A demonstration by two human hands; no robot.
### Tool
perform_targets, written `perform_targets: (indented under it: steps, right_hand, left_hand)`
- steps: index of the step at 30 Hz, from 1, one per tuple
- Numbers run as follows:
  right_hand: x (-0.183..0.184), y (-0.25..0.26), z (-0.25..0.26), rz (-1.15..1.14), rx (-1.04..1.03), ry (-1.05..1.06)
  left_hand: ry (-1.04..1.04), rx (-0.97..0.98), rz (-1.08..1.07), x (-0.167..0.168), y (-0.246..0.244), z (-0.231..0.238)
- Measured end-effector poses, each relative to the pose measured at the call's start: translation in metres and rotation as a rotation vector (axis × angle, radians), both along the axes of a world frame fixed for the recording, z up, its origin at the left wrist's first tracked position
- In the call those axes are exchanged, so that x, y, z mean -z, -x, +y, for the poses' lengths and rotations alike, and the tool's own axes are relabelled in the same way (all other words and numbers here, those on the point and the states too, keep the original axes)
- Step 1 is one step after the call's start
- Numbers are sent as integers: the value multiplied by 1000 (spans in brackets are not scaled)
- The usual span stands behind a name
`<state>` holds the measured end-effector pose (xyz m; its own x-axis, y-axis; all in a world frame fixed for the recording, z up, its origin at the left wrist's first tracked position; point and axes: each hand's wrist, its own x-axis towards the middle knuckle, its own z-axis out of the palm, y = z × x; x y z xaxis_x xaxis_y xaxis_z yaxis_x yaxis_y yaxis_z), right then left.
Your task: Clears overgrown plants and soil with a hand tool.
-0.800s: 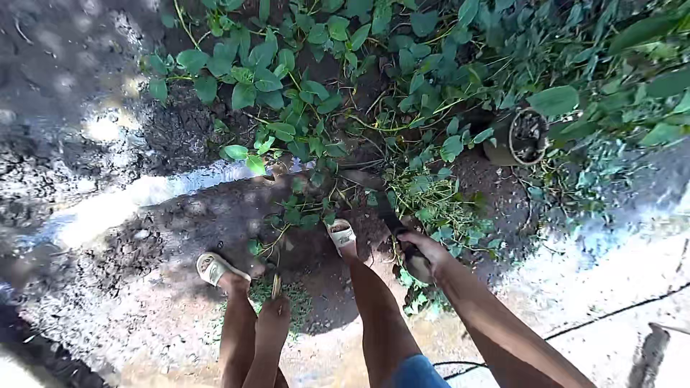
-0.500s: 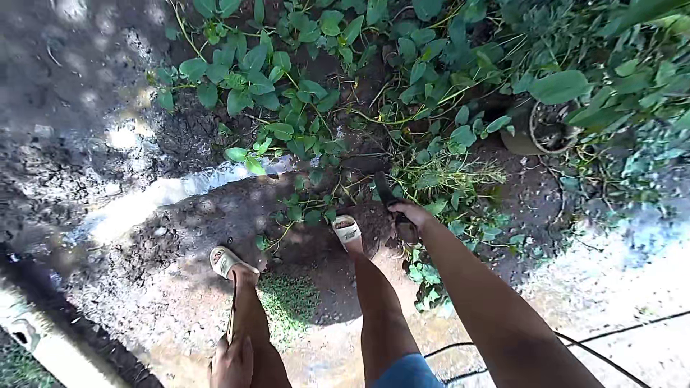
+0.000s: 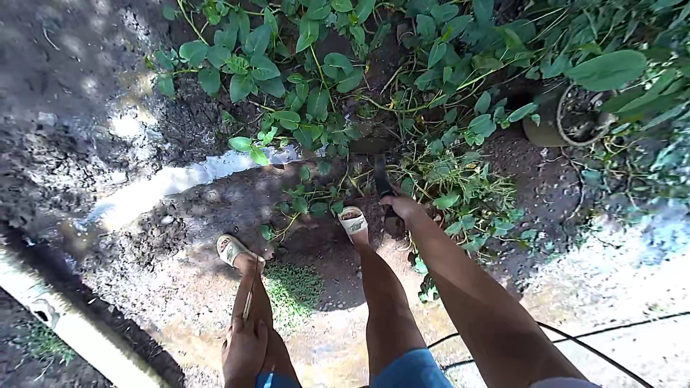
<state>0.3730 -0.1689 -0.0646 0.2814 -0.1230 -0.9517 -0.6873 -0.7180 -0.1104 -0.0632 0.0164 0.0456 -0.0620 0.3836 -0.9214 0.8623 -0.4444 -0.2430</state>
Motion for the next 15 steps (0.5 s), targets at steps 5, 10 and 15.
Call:
perform_targets:
  steps: [5,10,15]
  right_hand:
    - [-9,58,-1,-28,-92,-17]
    - [-10,36,-25,22,-462,105]
    - [-21,-28,-20,133,-142,-15]
  left_hand:
    - [5,-31,8,1,2,2]
    - [18,-32,26,3,1,4]
    - [10,-25,45,5,-1,1]
